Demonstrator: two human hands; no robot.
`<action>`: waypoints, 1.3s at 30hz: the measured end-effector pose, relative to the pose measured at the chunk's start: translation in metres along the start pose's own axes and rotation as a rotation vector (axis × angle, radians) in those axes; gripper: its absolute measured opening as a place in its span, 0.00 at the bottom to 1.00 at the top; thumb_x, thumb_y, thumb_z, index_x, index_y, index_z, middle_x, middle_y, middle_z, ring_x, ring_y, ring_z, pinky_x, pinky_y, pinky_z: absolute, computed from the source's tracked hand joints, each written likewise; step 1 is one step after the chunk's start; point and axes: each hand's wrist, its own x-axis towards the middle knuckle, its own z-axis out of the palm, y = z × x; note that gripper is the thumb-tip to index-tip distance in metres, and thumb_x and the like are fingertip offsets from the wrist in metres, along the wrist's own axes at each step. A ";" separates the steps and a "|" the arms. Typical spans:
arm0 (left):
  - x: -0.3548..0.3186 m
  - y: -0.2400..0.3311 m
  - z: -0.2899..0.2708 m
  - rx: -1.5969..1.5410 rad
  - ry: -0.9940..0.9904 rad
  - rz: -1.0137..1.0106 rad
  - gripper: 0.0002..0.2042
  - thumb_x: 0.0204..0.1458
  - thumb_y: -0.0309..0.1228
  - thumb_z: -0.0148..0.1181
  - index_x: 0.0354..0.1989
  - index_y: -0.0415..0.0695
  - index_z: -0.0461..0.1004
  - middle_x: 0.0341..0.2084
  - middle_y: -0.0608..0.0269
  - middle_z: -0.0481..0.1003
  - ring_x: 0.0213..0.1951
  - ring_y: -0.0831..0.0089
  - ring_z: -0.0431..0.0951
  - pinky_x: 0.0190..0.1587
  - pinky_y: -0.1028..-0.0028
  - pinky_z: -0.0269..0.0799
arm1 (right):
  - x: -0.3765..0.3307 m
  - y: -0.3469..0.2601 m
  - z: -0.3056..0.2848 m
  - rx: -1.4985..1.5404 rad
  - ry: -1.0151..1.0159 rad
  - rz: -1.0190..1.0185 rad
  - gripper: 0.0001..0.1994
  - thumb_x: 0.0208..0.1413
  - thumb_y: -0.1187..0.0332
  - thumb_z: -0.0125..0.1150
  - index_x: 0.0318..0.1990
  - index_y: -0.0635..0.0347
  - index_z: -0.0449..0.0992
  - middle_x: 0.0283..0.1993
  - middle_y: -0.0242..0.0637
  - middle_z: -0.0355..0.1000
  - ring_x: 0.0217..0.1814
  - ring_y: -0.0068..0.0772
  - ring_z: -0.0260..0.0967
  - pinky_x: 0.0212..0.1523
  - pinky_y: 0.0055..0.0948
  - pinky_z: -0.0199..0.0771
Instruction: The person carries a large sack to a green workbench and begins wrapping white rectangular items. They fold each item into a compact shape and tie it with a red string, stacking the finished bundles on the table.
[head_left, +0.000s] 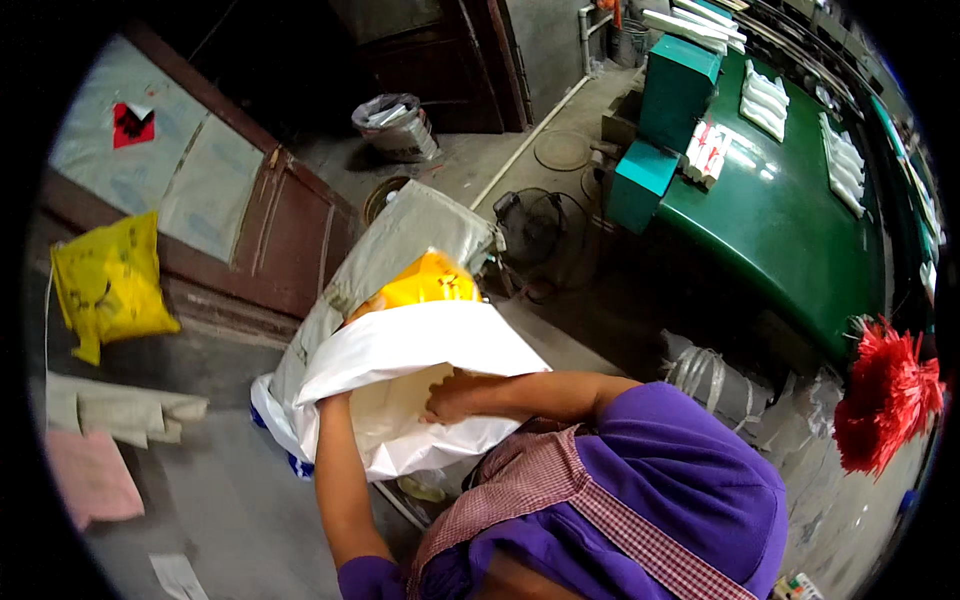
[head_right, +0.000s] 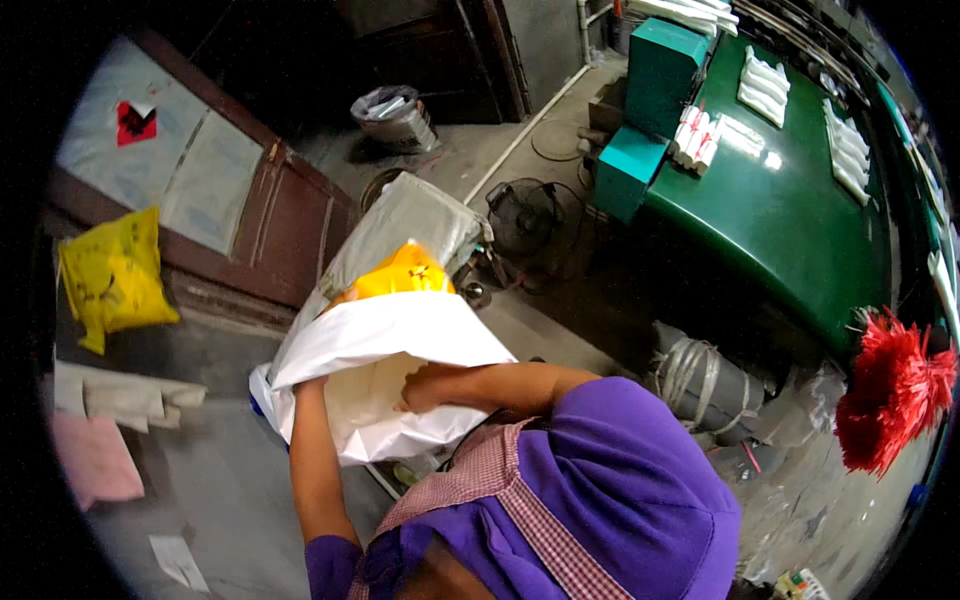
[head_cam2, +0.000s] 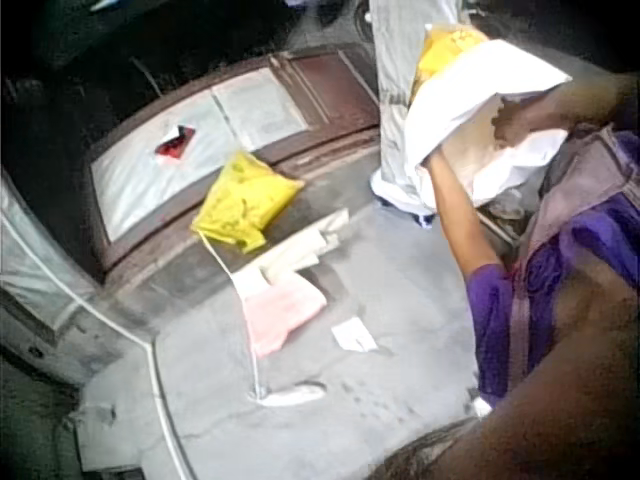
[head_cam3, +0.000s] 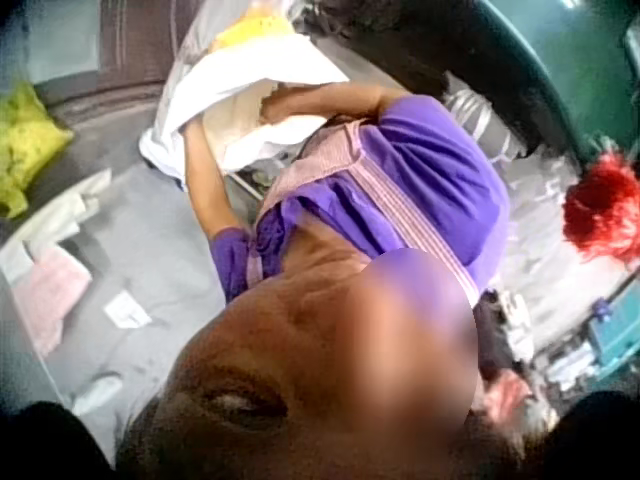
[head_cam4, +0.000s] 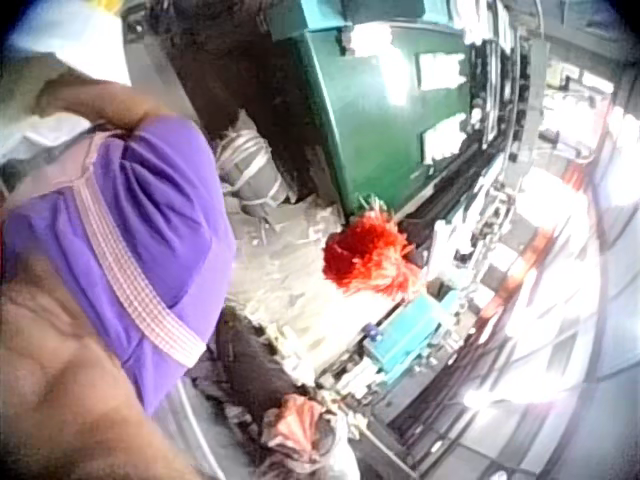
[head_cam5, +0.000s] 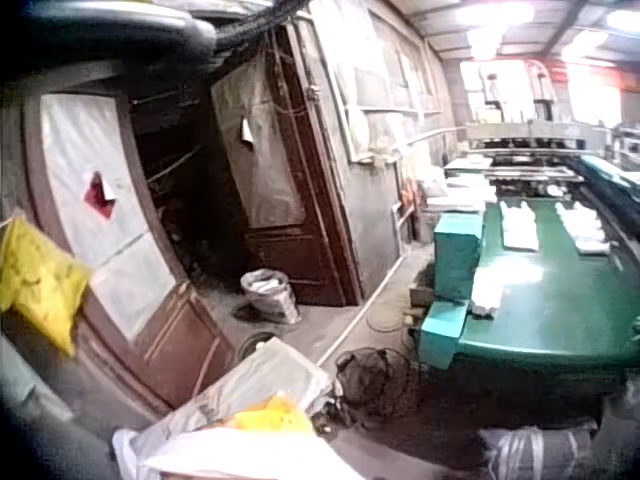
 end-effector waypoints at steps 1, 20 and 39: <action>0.022 -0.009 -0.009 0.028 -0.011 -0.001 0.27 0.56 0.51 0.38 0.62 0.52 0.59 0.61 0.61 0.58 0.62 0.63 0.56 0.63 0.62 0.50 | 0.017 0.003 -0.009 -0.054 -0.034 0.029 0.31 0.60 0.40 0.36 0.46 0.57 0.76 0.48 0.47 0.72 0.57 0.55 0.64 0.58 0.51 0.58; 0.374 -0.127 0.132 0.245 -0.346 0.116 0.31 0.56 0.56 0.35 0.65 0.54 0.56 0.65 0.62 0.54 0.66 0.62 0.52 0.66 0.60 0.45 | 0.240 0.110 -0.085 0.301 -0.281 0.360 0.30 0.61 0.44 0.36 0.50 0.61 0.72 0.48 0.47 0.73 0.54 0.46 0.68 0.57 0.41 0.63; 0.363 -0.172 0.255 0.221 -0.688 0.663 0.29 0.56 0.53 0.44 0.63 0.52 0.61 0.63 0.56 0.59 0.65 0.60 0.54 0.67 0.63 0.45 | 0.318 0.148 0.041 1.298 0.092 0.470 0.27 0.60 0.47 0.48 0.56 0.60 0.67 0.51 0.47 0.69 0.54 0.45 0.66 0.58 0.36 0.63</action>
